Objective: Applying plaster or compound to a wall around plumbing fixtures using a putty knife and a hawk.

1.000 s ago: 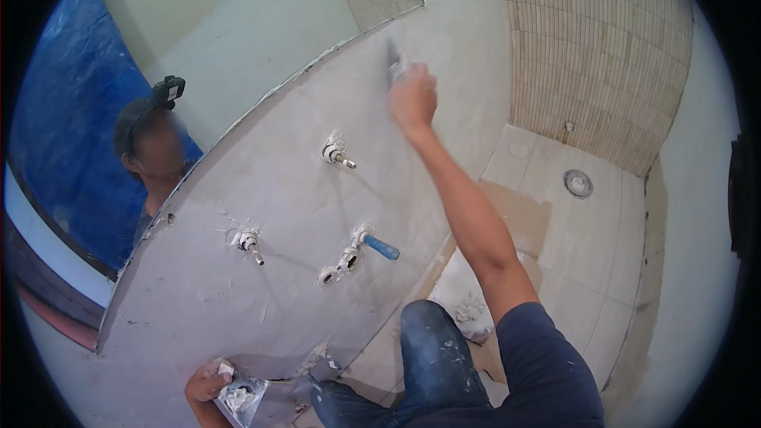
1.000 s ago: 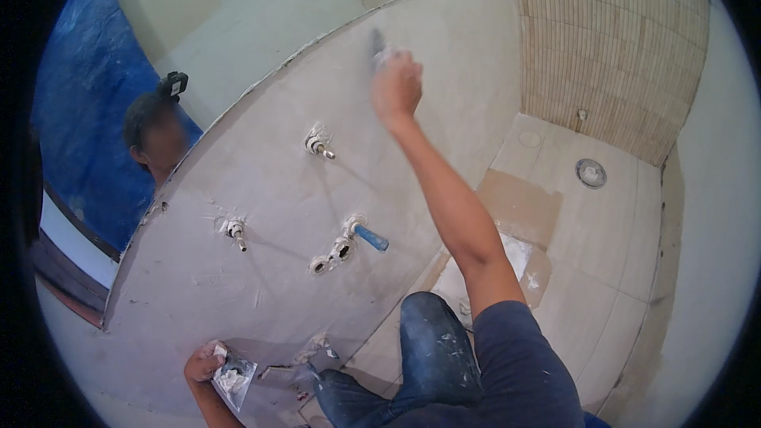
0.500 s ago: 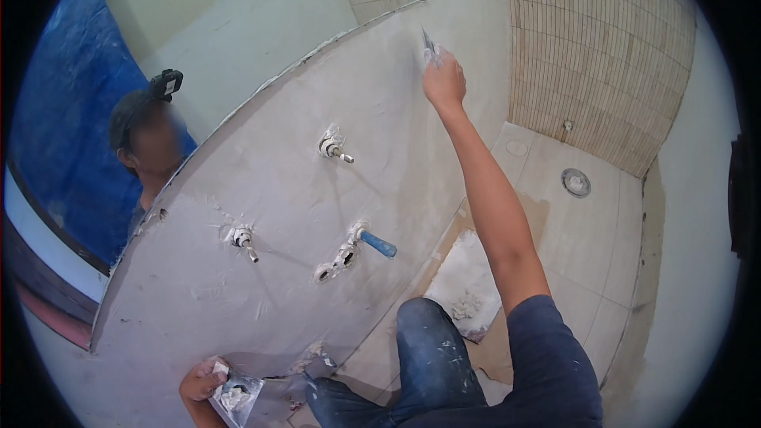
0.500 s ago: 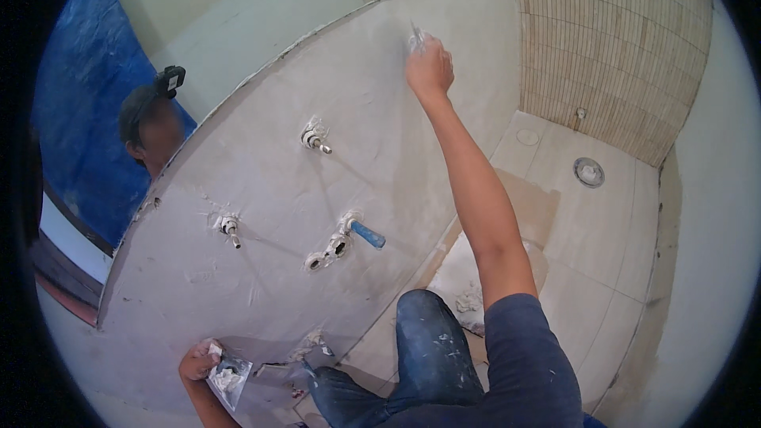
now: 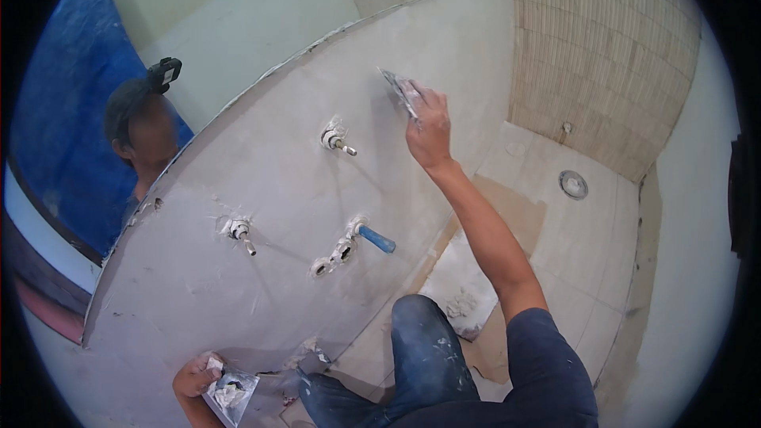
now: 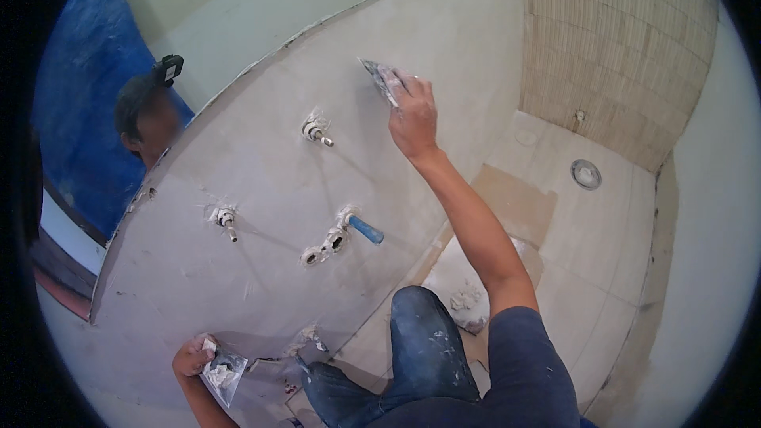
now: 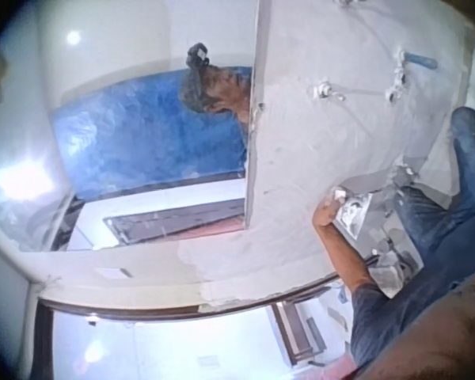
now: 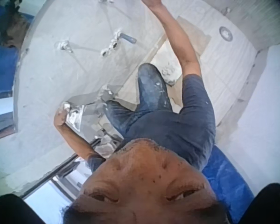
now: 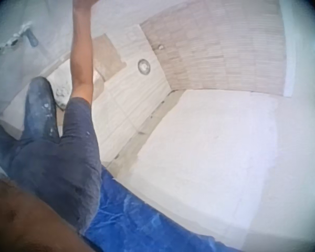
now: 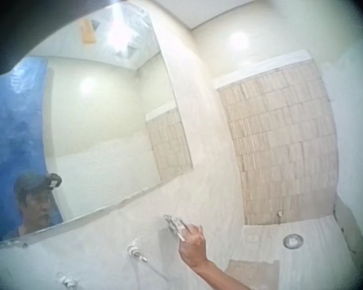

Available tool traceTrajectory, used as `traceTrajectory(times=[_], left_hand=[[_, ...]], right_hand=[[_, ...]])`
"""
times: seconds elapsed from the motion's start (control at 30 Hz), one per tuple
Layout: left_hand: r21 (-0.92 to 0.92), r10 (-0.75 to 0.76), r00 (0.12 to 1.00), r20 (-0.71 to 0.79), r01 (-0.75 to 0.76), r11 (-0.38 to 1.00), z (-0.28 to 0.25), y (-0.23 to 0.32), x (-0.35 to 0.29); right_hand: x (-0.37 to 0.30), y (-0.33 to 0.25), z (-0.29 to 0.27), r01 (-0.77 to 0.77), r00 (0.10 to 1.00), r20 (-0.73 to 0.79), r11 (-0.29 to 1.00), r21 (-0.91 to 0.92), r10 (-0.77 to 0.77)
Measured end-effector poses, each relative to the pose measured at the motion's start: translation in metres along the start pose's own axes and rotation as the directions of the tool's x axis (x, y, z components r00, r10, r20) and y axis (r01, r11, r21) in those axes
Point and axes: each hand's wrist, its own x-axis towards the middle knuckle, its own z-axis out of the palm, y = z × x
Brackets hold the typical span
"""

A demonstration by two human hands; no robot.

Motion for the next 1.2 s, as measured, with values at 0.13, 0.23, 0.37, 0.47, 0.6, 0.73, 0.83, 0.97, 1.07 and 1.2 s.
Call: traceTrajectory(times=[0.13,0.23,0.37,0.47,0.6,0.73,0.83,0.97,1.07,1.2], left_hand=[[-0.022,0.018,1.0,-0.019,-0.018,1.0,0.006,0.004,0.002],[-0.005,0.01,0.999,-0.05,-0.01,1.0,0.003,0.001,-0.006],[0.075,0.044,0.998,-0.045,-0.041,0.996,-0.001,-0.005,-0.003],[0.027,0.062,0.998,0.009,-0.063,0.998,0.003,0.002,0.004],[-0.005,0.043,0.999,0.006,-0.043,0.999,0.011,0.01,0.005],[-0.008,0.047,0.999,0.003,-0.047,0.999,0.002,0.0,-0.003],[0.03,0.04,0.999,-0.016,-0.039,0.999,0.0,-0.002,-0.001],[0.026,0.031,1.0,0.002,-0.031,0.999,0.003,0.002,0.002],[0.016,0.03,1.0,0.005,-0.03,0.999,0.003,0.002,0.0],[-0.012,0.039,0.999,0.022,-0.039,0.999,0.001,0.0,0.001]], right_hand=[[-0.044,-0.017,0.034,-0.004,0.999,0.046,0.994,-0.109,0.009],[-0.082,-0.038,0.01,0.061,0.983,0.174,0.998,-0.021,-0.057],[-0.065,-0.016,-0.005,-0.371,0.912,0.163,0.927,-0.064,0.376],[-0.022,0.023,0.013,-0.571,0.811,0.096,0.816,-0.092,0.578],[-0.007,-0.01,0.039,-0.565,0.82,0.067,0.823,-0.063,0.568],[-0.033,-0.084,0.005,-0.18,0.962,0.219,0.982,0.049,0.165],[-0.044,-0.058,-0.017,-0.054,0.952,0.305,0.997,0.062,0.033],[-0.018,-0.026,-0.011,-0.137,0.985,0.102,0.991,-0.001,0.136],[0.012,-0.029,-0.006,-0.115,0.992,0.058,0.993,0.009,0.114],[0.006,-0.012,0.0,-0.356,0.927,0.098,0.932,-0.066,0.362]])
